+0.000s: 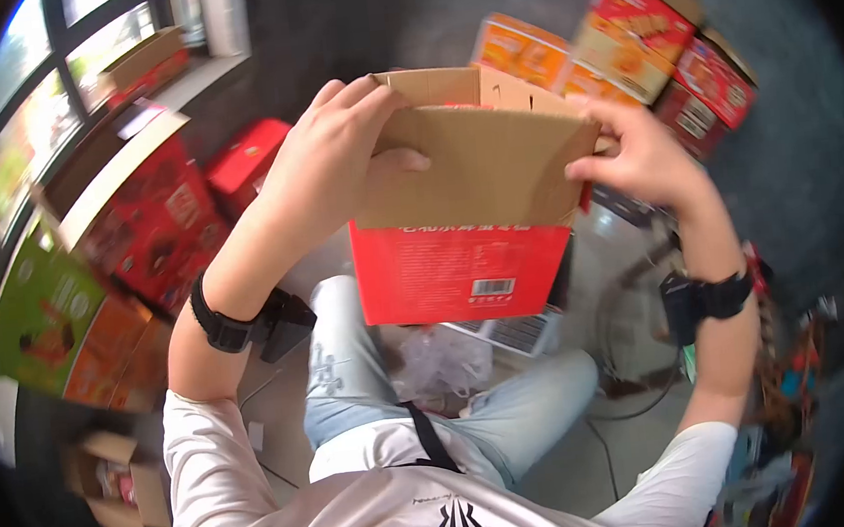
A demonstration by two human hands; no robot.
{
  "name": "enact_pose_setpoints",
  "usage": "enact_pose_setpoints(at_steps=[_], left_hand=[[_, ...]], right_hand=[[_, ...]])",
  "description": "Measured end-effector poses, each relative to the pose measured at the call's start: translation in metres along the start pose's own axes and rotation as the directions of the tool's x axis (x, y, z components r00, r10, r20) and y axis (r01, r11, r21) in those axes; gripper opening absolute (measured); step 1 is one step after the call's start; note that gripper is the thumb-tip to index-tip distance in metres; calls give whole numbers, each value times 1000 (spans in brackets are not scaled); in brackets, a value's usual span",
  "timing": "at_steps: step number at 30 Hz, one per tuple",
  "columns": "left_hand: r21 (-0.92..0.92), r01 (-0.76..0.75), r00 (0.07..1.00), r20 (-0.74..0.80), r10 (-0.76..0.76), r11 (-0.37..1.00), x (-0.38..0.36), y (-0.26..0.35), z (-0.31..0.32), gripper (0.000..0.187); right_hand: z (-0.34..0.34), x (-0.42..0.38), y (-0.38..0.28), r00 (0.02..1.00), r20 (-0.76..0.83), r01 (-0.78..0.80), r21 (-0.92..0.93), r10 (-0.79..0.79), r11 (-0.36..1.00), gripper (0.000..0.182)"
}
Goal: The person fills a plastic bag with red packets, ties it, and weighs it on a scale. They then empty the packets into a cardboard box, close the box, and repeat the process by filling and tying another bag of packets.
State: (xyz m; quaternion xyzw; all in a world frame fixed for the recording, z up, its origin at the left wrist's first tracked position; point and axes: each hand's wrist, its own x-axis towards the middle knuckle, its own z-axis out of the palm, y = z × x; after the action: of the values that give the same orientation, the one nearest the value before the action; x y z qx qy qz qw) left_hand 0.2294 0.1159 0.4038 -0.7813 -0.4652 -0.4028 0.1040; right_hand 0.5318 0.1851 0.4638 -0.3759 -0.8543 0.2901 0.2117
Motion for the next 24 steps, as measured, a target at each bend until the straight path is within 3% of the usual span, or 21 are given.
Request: enact_pose_setpoints(at_steps=[1, 3, 4, 7, 9, 12, 13, 14, 15, 17, 19, 21, 24], left_hand=[[-48, -41, 999, -2, 41, 998, 15, 15, 10, 45], [-150, -97, 994, -57, 89, 984, 39, 48, 30, 44], [-180, -157, 985, -104, 140, 971, 53, 60, 44, 41], [-262, -283, 954, -177, 242, 923, 89, 108, 83, 37], [-344, -346, 923, -291, 251, 873, 100, 148, 113, 34], [-466, -341, 930, -296, 219, 816, 103, 204, 158, 37], [-513, -352, 927, -307, 215, 783, 104, 220, 180, 38], [-566, -348, 931, -302, 205, 747, 103, 235, 202, 39], [-600, -306, 951, -228, 210, 739, 101, 250, 216, 39], [-682, -229, 973, -139, 185, 695, 91, 278, 243, 38], [-731, -152, 984, -48, 172, 665, 72, 302, 267, 38], [-744, -147, 987, -66, 147, 652, 46, 322, 294, 38], [-808, -31, 987, 69, 146, 589, 29, 339, 305, 39]], right_hand=[[-26, -18, -11, 998, -31, 50, -222, -58, 974, 39], [-68, -54, -10, 998, -51, -58, -211, 49, 976, 31], [-81, -75, -15, 991, -122, -94, -323, 56, 942, 29], [-115, -138, -26, 942, -280, -277, -342, 185, 898, 30], [-135, -175, -34, 878, -350, -445, -342, 328, 827, 30], [-156, -221, -29, 816, -433, -547, -365, 383, 753, 32], [-164, -234, -22, 814, -429, -568, -451, 391, 688, 33], [-171, -249, -13, 812, -424, -581, -532, 400, 616, 35], [-179, -268, 4, 896, -355, -443, -748, 265, 494, 39], [-169, -277, 6, 741, -438, -667, -564, 508, 487, 42], [-168, -297, 25, 693, -432, -688, -634, 577, 352, 44], [-157, -319, 46, 671, -421, -710, -602, 610, 366, 43], [-144, -350, 69, 608, -403, -758, -552, 684, 349, 38]])
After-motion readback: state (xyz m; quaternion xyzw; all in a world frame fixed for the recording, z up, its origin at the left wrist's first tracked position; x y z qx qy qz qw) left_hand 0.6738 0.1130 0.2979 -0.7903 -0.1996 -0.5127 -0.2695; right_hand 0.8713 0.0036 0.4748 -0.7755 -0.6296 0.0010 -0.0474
